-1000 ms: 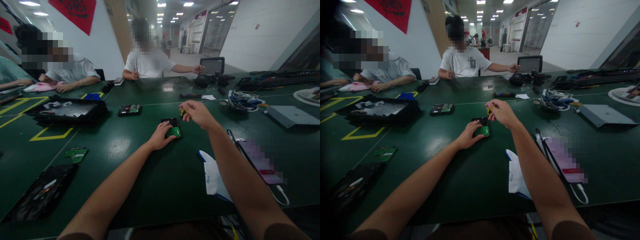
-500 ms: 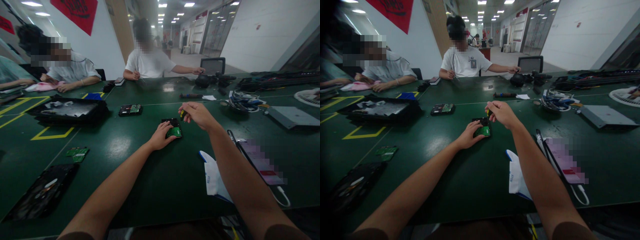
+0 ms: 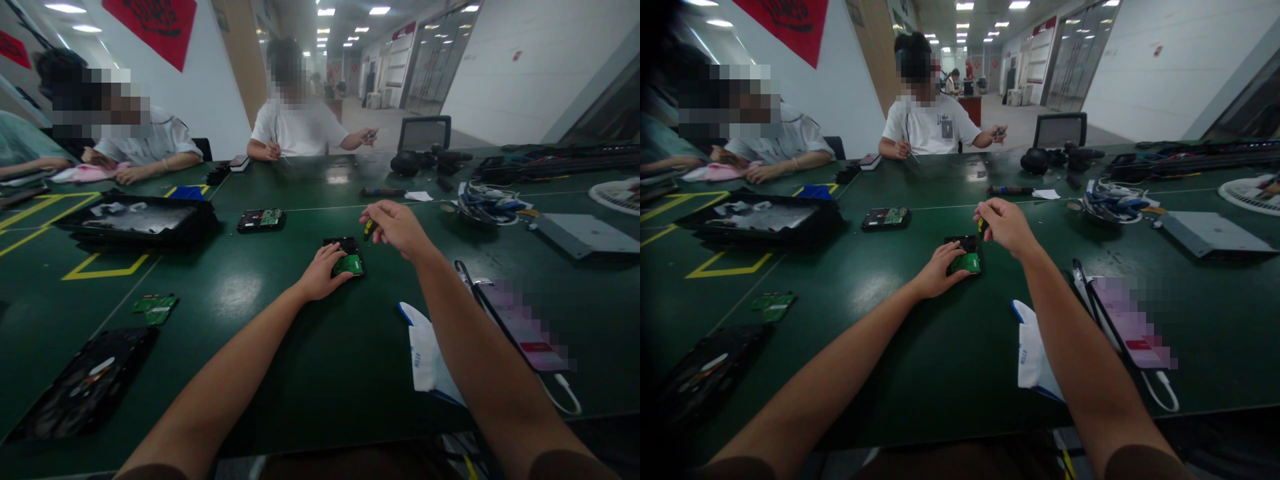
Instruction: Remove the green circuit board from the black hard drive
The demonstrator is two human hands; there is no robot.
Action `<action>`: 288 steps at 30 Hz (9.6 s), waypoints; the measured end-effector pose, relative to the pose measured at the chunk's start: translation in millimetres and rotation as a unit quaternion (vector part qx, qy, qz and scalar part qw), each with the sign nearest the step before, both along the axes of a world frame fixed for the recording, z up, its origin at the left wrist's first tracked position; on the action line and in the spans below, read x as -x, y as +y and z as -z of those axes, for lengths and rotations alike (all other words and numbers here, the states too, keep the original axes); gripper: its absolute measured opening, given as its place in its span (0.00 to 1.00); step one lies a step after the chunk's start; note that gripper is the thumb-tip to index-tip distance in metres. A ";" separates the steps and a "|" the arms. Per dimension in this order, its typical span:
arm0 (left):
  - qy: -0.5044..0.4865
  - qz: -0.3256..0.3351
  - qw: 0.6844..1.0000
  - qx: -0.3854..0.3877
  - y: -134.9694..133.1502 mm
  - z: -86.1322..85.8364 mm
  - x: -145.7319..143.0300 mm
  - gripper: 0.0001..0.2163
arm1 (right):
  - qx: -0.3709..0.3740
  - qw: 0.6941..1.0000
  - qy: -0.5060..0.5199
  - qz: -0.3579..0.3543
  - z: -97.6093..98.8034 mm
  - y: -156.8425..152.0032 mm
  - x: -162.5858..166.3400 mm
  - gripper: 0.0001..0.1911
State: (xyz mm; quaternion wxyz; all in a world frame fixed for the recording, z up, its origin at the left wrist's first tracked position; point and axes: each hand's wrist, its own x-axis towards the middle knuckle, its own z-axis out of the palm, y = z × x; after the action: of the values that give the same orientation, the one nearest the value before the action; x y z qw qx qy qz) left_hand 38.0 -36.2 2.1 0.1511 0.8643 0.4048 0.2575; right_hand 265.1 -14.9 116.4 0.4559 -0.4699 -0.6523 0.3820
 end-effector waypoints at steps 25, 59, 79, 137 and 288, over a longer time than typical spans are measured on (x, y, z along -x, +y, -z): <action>-0.004 -0.004 1.000 0.003 0.2 1.4 -0.3 0.28 | -0.025 0.999 -0.002 -0.027 2.9 0.6 1.7 0.18; 0.003 -0.005 1.000 0.009 -0.3 -0.1 -0.9 0.28 | -0.004 0.999 0.025 -0.027 0.9 -1.6 4.3 0.17; -0.003 -0.003 1.000 0.006 -0.6 -0.5 -0.8 0.27 | -0.030 1.000 -0.001 0.000 2.8 0.8 3.1 0.16; -0.001 -0.003 1.000 0.011 -0.4 -0.7 -0.9 0.28 | -0.030 0.995 -0.012 0.097 5.8 6.6 0.9 0.11; 0.004 -0.008 1.000 0.013 0.1 -0.4 -1.4 0.28 | -0.277 0.923 -0.229 0.139 12.5 6.3 -1.5 0.10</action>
State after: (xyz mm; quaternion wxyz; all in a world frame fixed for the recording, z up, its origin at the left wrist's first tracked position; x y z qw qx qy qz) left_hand 39.4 -36.1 2.4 0.1590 0.8599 0.4156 0.2502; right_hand 266.6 -8.6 104.0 0.4544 -0.4853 -0.7470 0.0006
